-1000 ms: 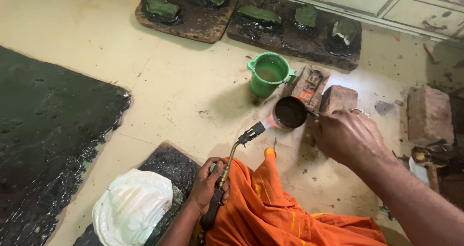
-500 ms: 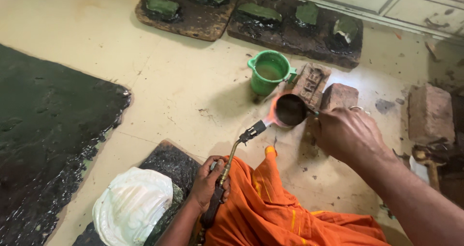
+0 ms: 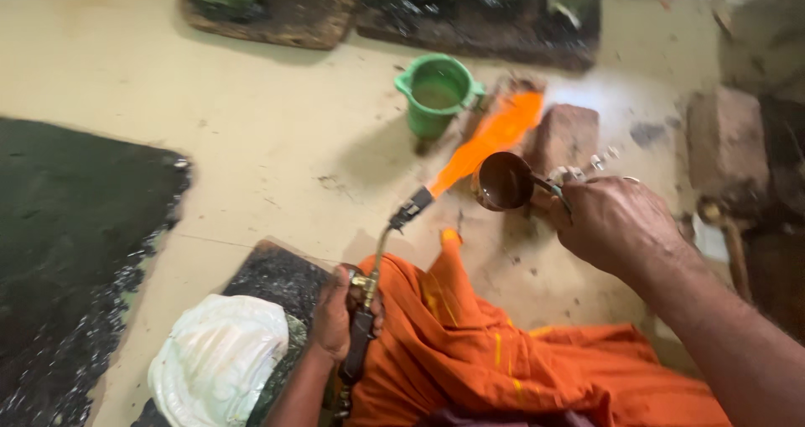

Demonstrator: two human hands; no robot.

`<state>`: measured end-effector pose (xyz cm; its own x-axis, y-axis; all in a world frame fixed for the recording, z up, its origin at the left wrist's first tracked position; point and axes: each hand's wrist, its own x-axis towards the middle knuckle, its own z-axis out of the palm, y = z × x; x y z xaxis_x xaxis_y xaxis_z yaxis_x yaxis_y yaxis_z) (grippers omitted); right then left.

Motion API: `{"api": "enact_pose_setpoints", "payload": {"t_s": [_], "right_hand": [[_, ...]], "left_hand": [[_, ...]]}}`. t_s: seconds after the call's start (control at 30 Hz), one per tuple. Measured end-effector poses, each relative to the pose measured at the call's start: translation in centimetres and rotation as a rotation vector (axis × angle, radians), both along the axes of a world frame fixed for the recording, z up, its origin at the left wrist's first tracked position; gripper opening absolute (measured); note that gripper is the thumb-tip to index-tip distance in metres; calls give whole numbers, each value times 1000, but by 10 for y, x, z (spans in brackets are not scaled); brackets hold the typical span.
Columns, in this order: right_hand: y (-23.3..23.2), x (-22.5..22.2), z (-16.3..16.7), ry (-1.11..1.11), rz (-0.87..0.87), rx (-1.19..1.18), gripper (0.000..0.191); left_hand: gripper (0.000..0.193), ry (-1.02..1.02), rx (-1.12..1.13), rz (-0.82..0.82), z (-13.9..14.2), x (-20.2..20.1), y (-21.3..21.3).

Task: The person sits on the floor holding a blowtorch in one hand and a small crucible in the other, heating the crucible over the flame and pouring its molten contents into a mold on the floor. They then hold the torch flame against a small object set on a brick while working on it with a thin rod.

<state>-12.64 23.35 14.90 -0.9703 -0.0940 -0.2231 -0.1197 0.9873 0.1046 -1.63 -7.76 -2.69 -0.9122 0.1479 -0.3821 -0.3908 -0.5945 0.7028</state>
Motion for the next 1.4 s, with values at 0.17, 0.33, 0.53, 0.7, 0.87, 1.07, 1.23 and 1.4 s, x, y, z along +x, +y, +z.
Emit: {"api": "enact_pose_setpoints", "payload": {"t_s": [0.17,0.33,0.53,0.7,0.87,1.07,1.23,1.4], "right_hand": [[67,41,-65,-68,-127,4,33],[102,67,-129,-197,-221,16,32],[116,75,-144,-50,-309,-164,30],[133,83,-148,-115,-427,-186,29],[175,115,-156,33,-364,-160,27],[284,147,-154,-307,-213,63,23],[344,150,-147,-98,-590,-152,46],[337,138,-154,-347,-624,-143,54]], "left_hand": [[46,49,-44,20,-12,-2,17],[41,0,-149,54,-10,3,33],[38,47,-258,55,-8,14,52],[43,97,-325,-4,-4,20,60],[58,152,-271,53,-12,26,70],[71,417,-315,-65,-16,36,92],[65,398,-458,-19,0,39,114],[58,251,-471,-7,23,34,108]]}}
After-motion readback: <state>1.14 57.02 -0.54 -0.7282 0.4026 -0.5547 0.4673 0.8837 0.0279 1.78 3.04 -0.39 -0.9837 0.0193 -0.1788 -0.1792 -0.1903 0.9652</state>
